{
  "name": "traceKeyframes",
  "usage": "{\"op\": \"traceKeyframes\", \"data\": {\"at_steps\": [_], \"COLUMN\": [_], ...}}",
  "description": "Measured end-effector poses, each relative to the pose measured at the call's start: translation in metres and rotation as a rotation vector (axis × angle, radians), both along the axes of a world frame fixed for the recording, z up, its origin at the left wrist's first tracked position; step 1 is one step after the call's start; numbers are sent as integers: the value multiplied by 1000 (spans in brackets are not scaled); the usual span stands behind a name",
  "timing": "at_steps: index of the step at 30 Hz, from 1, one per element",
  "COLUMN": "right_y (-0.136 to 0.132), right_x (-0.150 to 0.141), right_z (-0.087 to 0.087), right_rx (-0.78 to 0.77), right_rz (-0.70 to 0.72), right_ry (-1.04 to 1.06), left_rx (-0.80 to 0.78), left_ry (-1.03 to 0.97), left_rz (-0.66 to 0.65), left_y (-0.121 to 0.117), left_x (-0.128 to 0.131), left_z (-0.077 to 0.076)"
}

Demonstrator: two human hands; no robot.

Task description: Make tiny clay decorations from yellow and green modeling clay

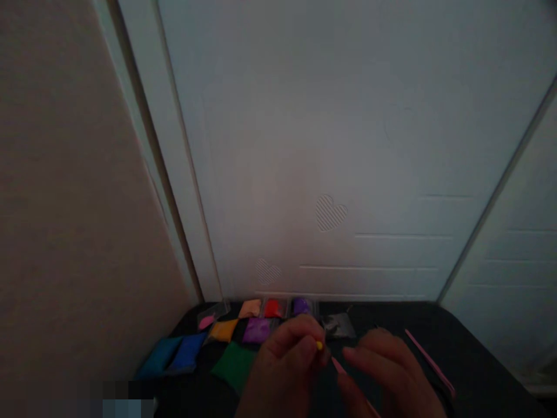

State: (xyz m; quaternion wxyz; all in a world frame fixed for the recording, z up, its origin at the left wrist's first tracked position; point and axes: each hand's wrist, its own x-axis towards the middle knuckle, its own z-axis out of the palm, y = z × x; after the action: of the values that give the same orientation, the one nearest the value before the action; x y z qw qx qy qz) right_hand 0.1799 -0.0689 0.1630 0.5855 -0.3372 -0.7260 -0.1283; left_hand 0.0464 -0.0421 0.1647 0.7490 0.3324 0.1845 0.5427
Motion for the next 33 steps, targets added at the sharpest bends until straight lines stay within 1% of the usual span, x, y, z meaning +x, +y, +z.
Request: {"op": "traceKeyframes", "data": {"at_steps": [2, 7, 12, 17, 20, 23, 25, 27, 30, 33], "right_y": [-1, 0, 3, 3, 2, 0, -2, -5, -8, -10], "right_x": [-3, -1, 0, -5, -5, -4, -3, -3, -4, -5], "right_z": [0, 3, 3, 5, 3, 2, 2, 2, 2, 3], "right_rx": [3, 21, 36, 22, -8, -63, -99, -134, -141, -170], "right_rz": [-53, -128, -123, -110, -88, -16, 24, 43, 54, 66], "right_ry": [46, -21, -23, 37, 51, 90, 139, 186, 268, 331], "left_rx": [-43, -90, -113, -146, -101, -21, 29, 78, 119, 117], "left_ry": [23, 25, 34, 52, 84, 135, 159, 149, 133, 155], "left_rz": [-33, -10, 51, 69, 106, 164, 181, 219, 261, 232], "left_y": [-4, -5, -4, -6, -6, -8, -9, -9, -9, -7], "left_x": [6, 12, 12, 16, 16, 13, 12, 11, 10, 7], "left_z": [-2, -7, -5, -3, -3, -1, 1, 2, 1, 0]}}
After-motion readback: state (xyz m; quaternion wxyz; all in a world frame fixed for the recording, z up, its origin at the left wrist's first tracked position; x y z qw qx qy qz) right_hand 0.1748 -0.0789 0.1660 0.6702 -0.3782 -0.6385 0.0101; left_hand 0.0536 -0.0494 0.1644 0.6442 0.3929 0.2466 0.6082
